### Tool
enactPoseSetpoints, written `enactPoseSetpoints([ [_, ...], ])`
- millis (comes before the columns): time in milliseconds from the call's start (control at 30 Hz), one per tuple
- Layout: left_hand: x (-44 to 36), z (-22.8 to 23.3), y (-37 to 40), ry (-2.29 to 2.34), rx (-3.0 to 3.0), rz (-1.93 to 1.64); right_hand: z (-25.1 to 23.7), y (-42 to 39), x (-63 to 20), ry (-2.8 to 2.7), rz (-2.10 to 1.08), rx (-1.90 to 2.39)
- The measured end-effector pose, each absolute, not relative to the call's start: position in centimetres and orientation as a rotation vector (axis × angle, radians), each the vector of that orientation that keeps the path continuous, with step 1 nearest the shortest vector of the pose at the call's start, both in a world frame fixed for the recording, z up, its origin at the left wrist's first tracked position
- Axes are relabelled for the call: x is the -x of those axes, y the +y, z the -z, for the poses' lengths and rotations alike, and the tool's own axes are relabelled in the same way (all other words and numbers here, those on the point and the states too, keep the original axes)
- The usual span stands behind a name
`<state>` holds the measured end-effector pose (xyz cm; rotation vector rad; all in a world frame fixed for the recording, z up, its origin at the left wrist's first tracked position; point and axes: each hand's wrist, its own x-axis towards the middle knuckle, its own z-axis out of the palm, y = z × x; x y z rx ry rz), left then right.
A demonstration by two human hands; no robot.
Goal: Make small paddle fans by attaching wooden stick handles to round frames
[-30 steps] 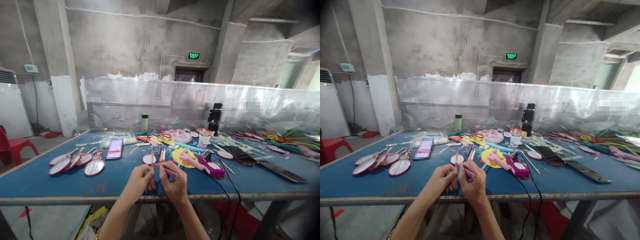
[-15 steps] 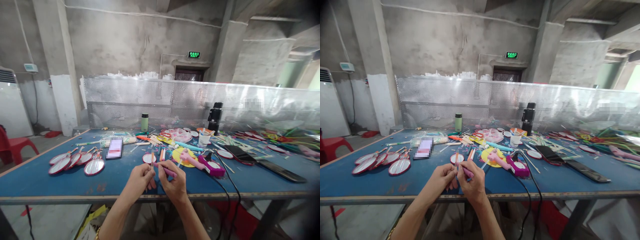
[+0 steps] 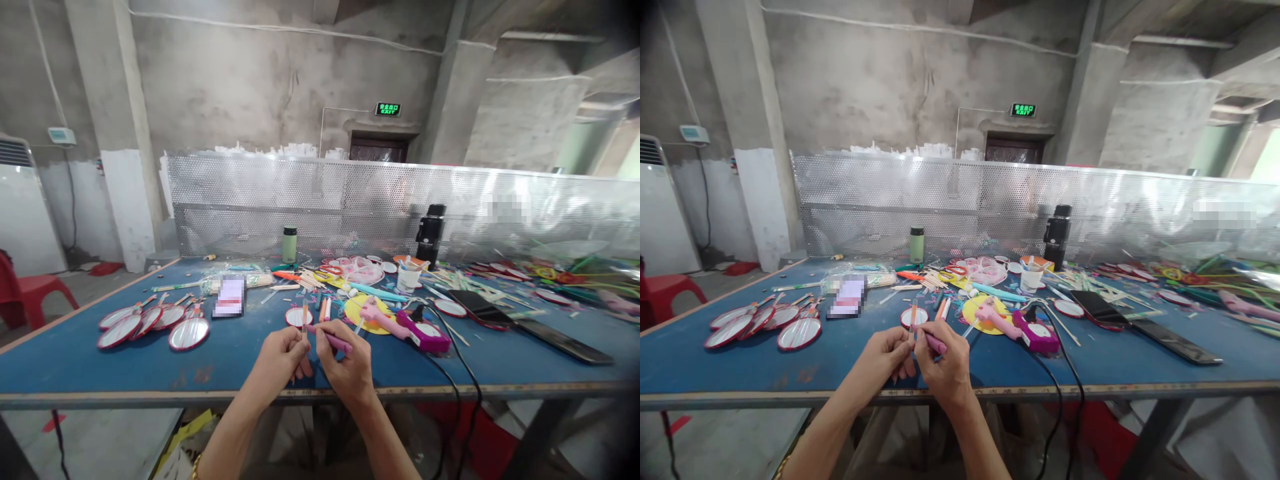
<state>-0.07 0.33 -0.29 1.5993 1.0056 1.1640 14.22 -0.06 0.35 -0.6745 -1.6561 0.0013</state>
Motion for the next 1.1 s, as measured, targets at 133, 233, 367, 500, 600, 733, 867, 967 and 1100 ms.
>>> enactPoseSetpoints([
  [133,0.06,0.18,0.24,1.004,-1.593,-1.167,-0.41,-0.27,-14.17,-1.638,0.013,0.679],
  [233,0.05,0.05,0.18,1.006,-1.590,-1.171,-0.47,-0.32,-14.15,-1.641,0.015,0.688],
  [367,0.05,0.03,0.19,1.012,-1.592,-1.167,-0.51,-0.31,-14.17,-1.643,0.015,0.691],
  [500,0.05,0.10,0.23,1.010,-1.593,-1.167,-0.43,-0.32,-14.23,-1.649,0.015,0.691],
  [600,0.06,0.11,0.22,1.008,-1.590,-1.172,-0.35,-0.28,-14.24,-1.662,0.012,0.693],
  [733,0.07,0.07,0.15,1.012,-1.588,-1.170,-0.35,-0.26,-14.26,-1.658,0.018,0.697],
  [867,0.06,-0.01,0.09,1.014,-1.589,-1.172,-0.42,-0.36,-14.24,-1.664,0.022,0.693],
  [967,0.05,-0.02,0.14,1.012,-1.587,-1.177,-0.42,-0.39,-14.22,-1.669,0.023,0.691],
  [1100,0.06,0.05,0.20,1.008,-1.583,-1.179,-0.37,-0.37,-14.25,-1.667,0.027,0.690],
])
